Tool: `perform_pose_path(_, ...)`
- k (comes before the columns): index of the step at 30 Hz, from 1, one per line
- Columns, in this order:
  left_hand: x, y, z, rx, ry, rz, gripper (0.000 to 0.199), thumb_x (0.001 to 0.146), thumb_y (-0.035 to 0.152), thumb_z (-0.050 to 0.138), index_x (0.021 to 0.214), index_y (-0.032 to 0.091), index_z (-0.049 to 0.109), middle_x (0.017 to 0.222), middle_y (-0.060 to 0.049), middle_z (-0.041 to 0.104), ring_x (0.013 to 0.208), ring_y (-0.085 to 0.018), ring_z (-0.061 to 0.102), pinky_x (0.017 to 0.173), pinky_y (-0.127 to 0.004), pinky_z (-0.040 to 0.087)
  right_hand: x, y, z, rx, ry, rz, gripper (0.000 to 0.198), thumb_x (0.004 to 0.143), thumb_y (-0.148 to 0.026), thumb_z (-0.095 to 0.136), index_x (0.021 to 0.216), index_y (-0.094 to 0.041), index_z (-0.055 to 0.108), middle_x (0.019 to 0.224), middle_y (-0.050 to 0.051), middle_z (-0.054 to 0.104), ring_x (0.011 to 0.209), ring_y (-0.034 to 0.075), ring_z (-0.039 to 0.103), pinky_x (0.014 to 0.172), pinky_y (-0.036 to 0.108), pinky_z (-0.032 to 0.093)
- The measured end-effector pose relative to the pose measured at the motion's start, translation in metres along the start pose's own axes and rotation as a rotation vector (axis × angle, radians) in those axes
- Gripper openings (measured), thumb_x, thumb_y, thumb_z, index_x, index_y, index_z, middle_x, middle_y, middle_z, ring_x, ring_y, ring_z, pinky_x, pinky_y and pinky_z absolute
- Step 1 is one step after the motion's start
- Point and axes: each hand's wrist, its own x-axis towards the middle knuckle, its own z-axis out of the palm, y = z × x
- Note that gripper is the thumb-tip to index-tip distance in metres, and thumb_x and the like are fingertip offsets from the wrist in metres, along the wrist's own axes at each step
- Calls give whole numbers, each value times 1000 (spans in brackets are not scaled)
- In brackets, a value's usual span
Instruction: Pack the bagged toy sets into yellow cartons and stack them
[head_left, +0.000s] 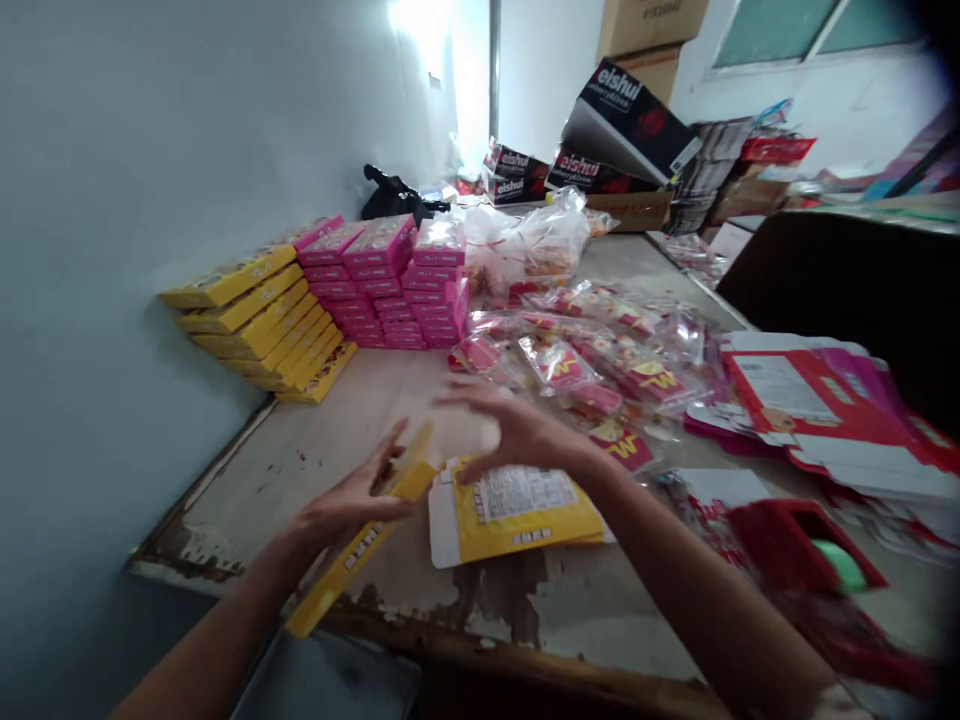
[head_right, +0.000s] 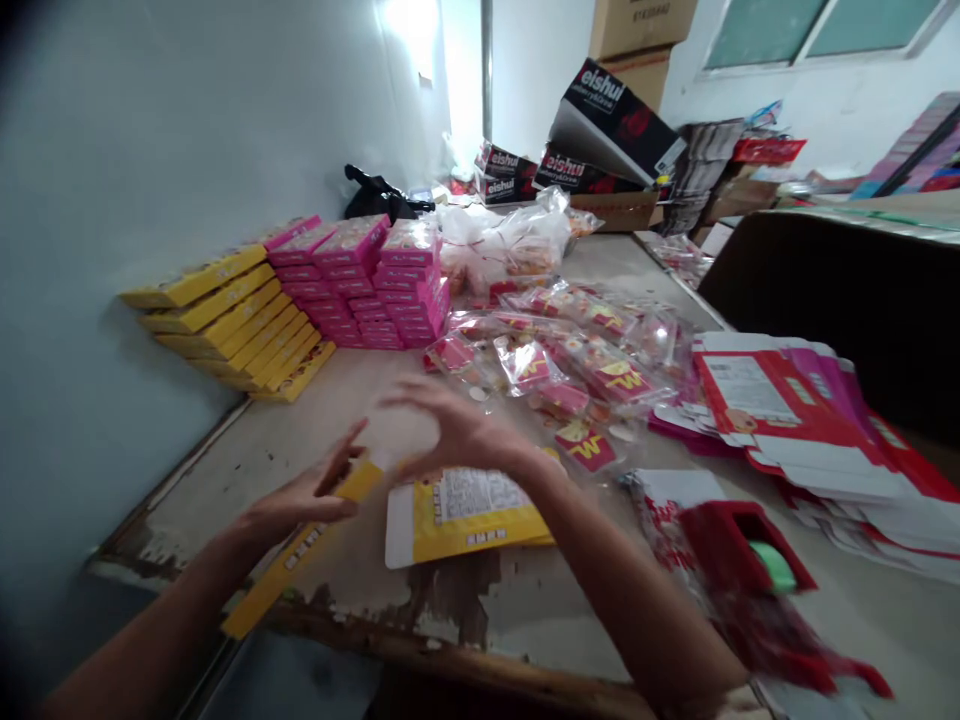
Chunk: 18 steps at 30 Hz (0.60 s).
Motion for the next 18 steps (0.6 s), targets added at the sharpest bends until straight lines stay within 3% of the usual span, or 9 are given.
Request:
perform_pose_path(2, 1, -14, -31, -121, 72, -90, 65, 68, 48, 79, 129, 26, 68, 116, -10, 72, 106, -33, 68, 82, -39, 57, 26, 54, 4, -157, 108, 418, 75, 85, -32, 79, 152, -23, 47, 153, 15, 51, 139, 29, 47, 116, 44, 37)
perform_pose_path(4, 2, -25, -56, -195, 145, -75, 71, 67, 51, 78, 132, 26, 67, 118, -12, 74, 105, -34, 68, 78, -38, 56, 47, 95, 17, -225, 105, 593, 85, 82, -20, 77, 157, -14, 39, 160, 26, 39, 147, 41, 36, 116, 58, 34)
perform_pose_path(6, 4, -31, -71, -208, 175, -39, 73, 64, 49, 80, 131, 27, 67, 120, -11, 74, 107, -35, 67, 79, -38, 55, 64, 118, 35, -252, 76, 647, 82, 82, -10, 70, 157, -8, 38, 162, 34, 31, 148, 53, 30, 110, 71, 31)
perform_pose_path(8, 10, -35, -79, -211, 180, -17, 70, 68, 50, 77, 133, 26, 66, 125, -10, 73, 115, -36, 65, 88, -41, 54, 75, 125, 46, -269, 64, 656, 70, 87, -5, 58, 155, -7, 43, 157, 37, 37, 144, 55, 36, 105, 75, 33)
perform_pose_path(11, 22, -36, -89, -207, 145, 69, 79, 67, 55, 79, 138, 25, 61, 136, -11, 67, 130, -38, 57, 105, -46, 48, 78, 117, 37, -277, 65, 617, 62, 94, -4, 44, 156, -9, 42, 138, 33, 59, 122, 44, 61, 99, 63, 45)
perform_pose_path(13, 31, -37, -97, -137, 101, 147, 89, 61, 54, 86, 140, 23, 58, 140, -13, 63, 134, -38, 54, 112, -48, 43, 70, 98, 14, -169, 126, 556, 60, 97, -12, 46, 157, -14, 41, 120, 23, 71, 100, 34, 70, 89, 51, 53)
perform_pose_path(15, 40, -38, -102, -7, 86, 222, 95, 61, 48, 91, 144, 22, 53, 143, -15, 59, 136, -37, 52, 117, -49, 40, 56, 69, -12, 152, 200, 465, 59, 98, -26, 54, 156, -21, 42, 104, 13, 76, 81, 26, 71, 75, 40, 58)
perform_pose_path(18, 50, -39, -100, 212, 106, 364, 121, 56, 38, 96, 157, 26, 32, 153, -16, 47, 142, -37, 46, 122, -51, 35, 31, 14, -41, 668, 141, 376, 69, 95, -38, 63, 158, -23, 40, 93, 6, 74, 69, 20, 71, 57, 30, 57)
